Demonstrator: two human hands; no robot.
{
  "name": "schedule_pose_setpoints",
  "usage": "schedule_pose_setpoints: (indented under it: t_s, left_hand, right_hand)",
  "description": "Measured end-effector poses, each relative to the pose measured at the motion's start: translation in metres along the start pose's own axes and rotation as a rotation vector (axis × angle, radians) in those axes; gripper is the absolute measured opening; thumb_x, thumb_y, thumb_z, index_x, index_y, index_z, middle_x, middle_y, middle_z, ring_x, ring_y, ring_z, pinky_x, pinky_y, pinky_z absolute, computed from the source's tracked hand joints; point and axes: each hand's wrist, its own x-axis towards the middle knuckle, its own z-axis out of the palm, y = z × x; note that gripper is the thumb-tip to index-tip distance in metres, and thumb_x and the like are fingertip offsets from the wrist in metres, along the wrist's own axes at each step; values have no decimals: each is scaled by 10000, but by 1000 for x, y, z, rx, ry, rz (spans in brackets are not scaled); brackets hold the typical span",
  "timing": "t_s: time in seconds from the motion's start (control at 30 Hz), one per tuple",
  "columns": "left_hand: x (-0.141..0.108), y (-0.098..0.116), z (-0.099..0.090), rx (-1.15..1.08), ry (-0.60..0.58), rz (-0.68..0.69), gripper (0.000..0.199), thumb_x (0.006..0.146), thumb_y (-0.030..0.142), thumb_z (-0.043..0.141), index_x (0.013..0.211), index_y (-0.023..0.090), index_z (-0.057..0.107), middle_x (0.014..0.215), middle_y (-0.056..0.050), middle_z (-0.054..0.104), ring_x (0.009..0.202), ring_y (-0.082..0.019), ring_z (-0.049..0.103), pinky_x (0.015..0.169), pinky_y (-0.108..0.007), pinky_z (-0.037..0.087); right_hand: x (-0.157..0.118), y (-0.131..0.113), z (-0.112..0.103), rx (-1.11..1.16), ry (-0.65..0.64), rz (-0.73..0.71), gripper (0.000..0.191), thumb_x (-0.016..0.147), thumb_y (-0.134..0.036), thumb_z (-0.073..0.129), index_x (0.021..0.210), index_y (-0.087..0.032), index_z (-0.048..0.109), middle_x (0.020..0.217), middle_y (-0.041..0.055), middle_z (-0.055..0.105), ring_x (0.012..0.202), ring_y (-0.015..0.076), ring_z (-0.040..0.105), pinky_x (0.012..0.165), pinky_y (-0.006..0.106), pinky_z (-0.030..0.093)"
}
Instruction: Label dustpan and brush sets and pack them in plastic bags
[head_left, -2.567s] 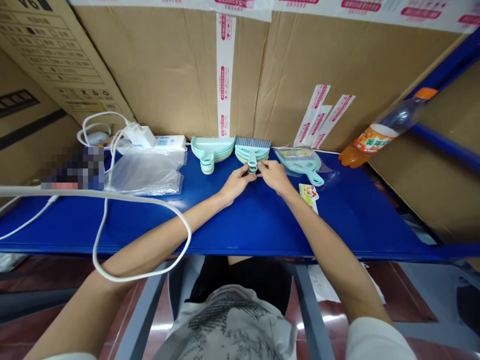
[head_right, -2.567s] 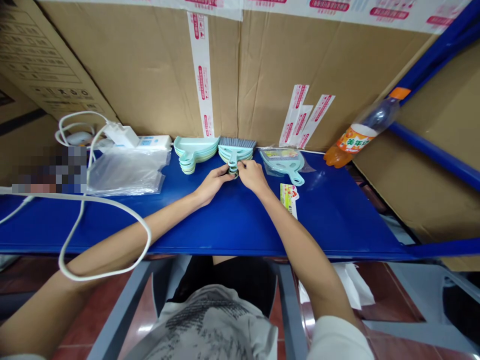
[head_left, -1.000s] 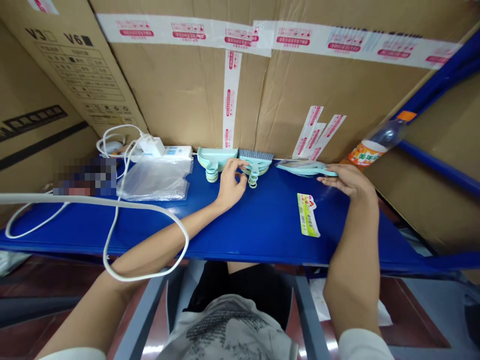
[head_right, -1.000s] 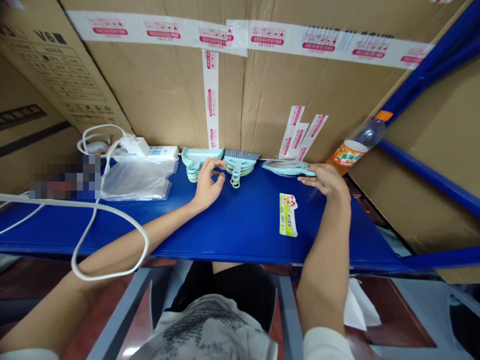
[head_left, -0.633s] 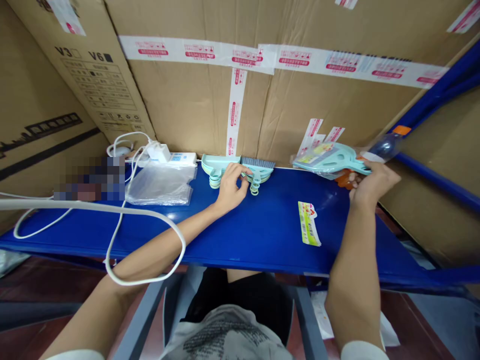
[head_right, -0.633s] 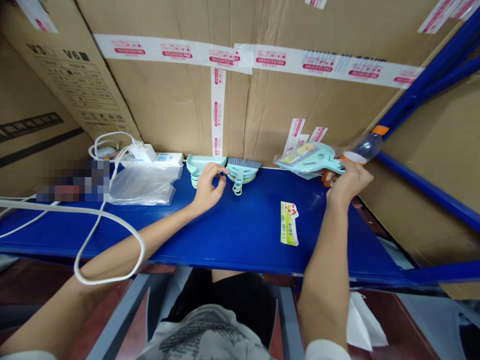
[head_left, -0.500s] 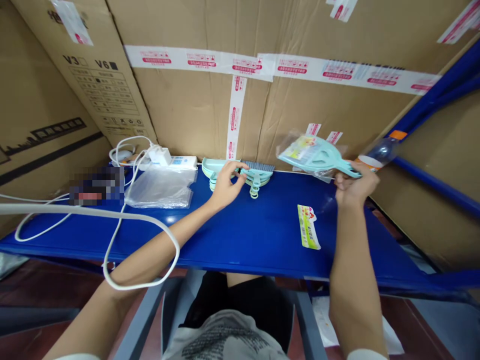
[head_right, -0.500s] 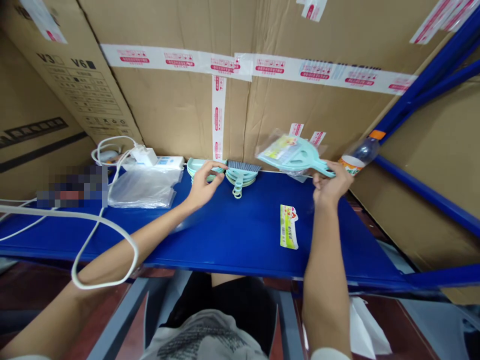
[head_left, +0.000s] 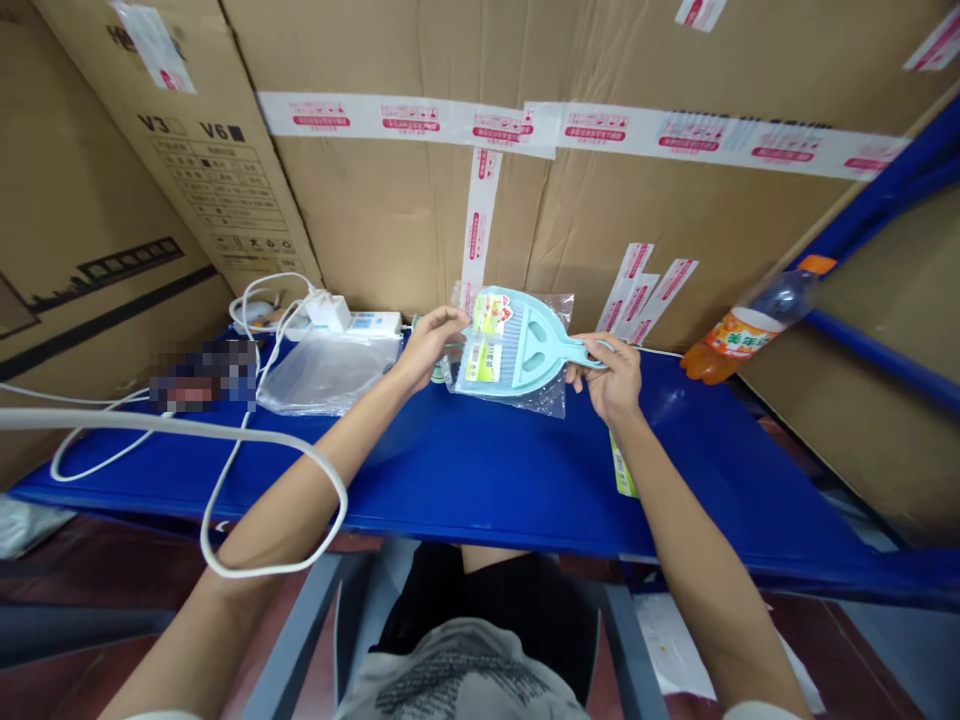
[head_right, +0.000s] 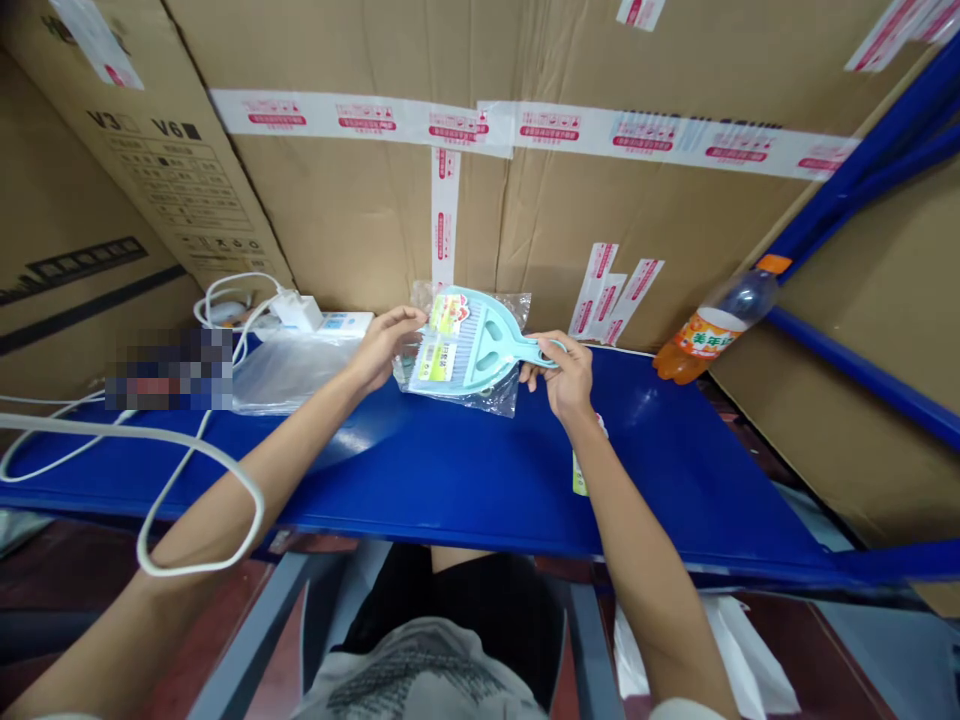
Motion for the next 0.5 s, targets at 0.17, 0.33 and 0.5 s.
schedule_pose_setpoints:
  t_s: [0.17,0.33,0.5]
  left_hand:
    - [3,0,-1,-6,6,-36,378,602,390,945,793,193,684,783,-4,665,630,-123,606,518,-216,461]
    - [3,-2,-2,57,66,-31,403,571,354,999,732,186,670,709,14,641,581,-96,558,470,-189,405]
    - [4,-2,-4,103,44,-27,264,656,307,946,738,165,738,722,-24,690,629,-122,597,513,-211,453]
  right_hand:
    - [-2,5,2,-10,-35,-1,331,743,-502,863,816,-191,777,561,14,662,422,183,644,335,260,440]
    - [-4,8,3,2,-43,-1,287,747,-471,858,780,-204,757,579,12,654,447,187,649,347,272,447]
    - [-4,8,5,-18,-30,17,258,738,-464,834,761,-221,752,560,1,616,457,191,636,365,285,442]
